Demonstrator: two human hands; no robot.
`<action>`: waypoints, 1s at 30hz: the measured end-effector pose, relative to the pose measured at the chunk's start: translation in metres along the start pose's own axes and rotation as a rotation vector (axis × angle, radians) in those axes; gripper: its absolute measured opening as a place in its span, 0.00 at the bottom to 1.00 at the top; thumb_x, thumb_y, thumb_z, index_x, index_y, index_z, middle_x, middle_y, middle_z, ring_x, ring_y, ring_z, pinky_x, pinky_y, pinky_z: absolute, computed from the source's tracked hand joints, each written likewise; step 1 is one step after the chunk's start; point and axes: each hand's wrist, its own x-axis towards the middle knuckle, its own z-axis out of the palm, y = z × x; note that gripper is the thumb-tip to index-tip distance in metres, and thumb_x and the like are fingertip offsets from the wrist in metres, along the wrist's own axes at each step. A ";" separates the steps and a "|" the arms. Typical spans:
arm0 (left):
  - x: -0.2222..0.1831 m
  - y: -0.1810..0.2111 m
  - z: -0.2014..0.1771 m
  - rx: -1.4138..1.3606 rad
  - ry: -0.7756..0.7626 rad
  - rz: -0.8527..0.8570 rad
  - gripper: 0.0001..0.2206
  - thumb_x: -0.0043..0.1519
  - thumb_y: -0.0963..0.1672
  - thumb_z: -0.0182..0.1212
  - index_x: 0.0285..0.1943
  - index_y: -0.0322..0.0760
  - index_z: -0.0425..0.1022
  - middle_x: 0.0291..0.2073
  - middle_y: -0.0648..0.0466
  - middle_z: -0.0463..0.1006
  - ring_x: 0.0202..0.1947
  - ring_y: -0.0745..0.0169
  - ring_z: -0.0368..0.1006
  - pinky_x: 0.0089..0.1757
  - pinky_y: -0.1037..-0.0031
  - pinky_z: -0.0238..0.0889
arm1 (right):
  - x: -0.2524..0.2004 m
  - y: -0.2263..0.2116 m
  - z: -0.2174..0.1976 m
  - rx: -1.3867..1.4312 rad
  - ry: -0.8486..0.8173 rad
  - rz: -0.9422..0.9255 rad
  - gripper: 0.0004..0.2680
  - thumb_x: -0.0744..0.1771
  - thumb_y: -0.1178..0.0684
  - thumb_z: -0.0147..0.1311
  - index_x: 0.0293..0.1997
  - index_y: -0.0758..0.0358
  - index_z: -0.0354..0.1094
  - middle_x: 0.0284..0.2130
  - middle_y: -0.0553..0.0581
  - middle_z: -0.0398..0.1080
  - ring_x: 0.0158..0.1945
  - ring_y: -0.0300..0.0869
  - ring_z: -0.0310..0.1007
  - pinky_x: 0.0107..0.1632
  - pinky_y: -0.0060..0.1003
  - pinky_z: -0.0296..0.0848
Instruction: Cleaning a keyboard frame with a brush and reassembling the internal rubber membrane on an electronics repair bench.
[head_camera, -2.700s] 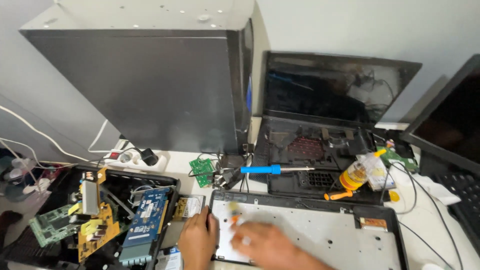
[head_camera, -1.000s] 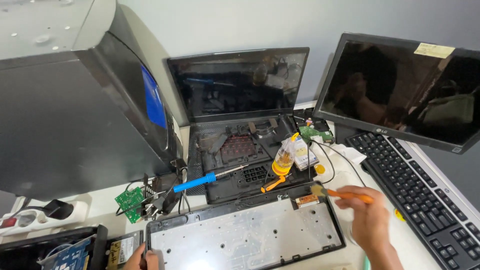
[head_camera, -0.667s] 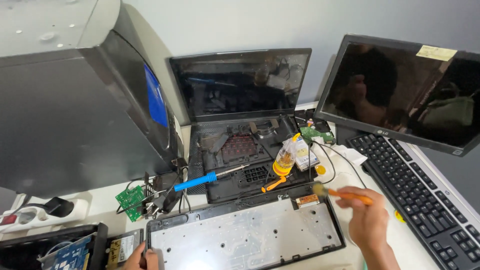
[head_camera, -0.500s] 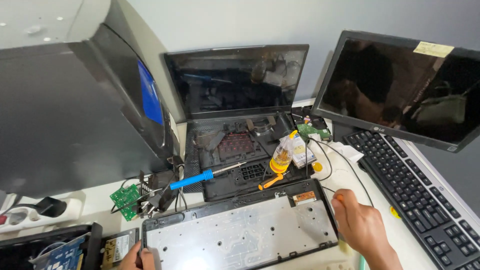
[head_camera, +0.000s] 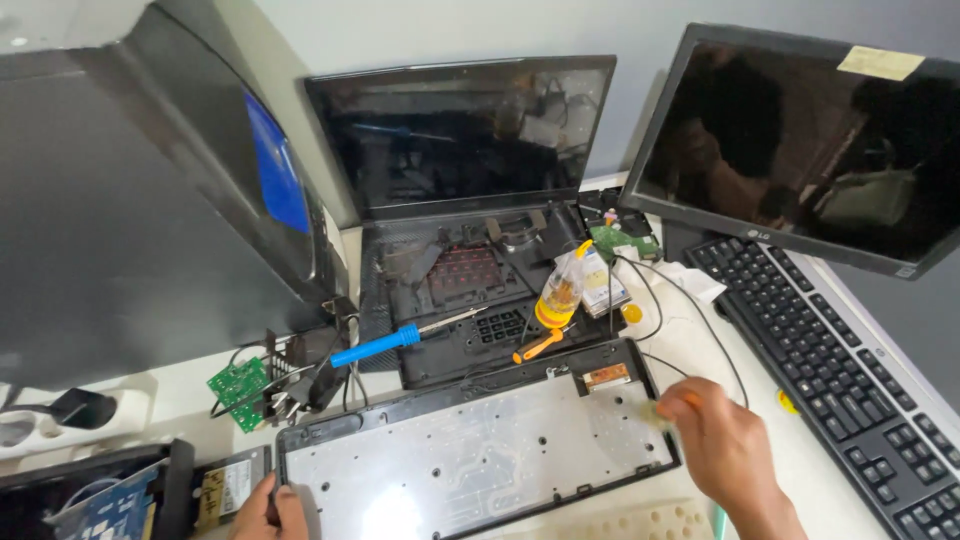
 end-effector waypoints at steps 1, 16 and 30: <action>-0.002 0.010 -0.010 0.039 -0.074 -0.034 0.19 0.69 0.47 0.58 0.68 0.37 0.79 0.25 0.47 0.78 0.22 0.55 0.67 0.30 0.64 0.65 | -0.002 0.002 0.008 -0.079 -0.168 0.171 0.07 0.69 0.49 0.45 0.50 0.54 0.65 0.29 0.46 0.82 0.26 0.41 0.83 0.31 0.36 0.78; -0.007 0.024 -0.027 0.106 -0.181 -0.052 0.22 0.68 0.51 0.53 0.70 0.46 0.76 0.25 0.53 0.79 0.26 0.55 0.72 0.34 0.66 0.68 | 0.027 -0.024 0.044 0.090 -0.007 0.096 0.06 0.71 0.51 0.41 0.45 0.60 0.63 0.30 0.52 0.79 0.25 0.40 0.82 0.26 0.32 0.73; -0.007 -0.003 -0.005 0.211 -0.004 0.120 0.18 0.69 0.51 0.55 0.62 0.46 0.83 0.34 0.56 0.84 0.32 0.54 0.77 0.39 0.64 0.76 | -0.017 -0.020 0.046 -0.127 -0.055 -0.242 0.07 0.68 0.55 0.52 0.49 0.50 0.67 0.45 0.47 0.77 0.40 0.44 0.80 0.41 0.41 0.75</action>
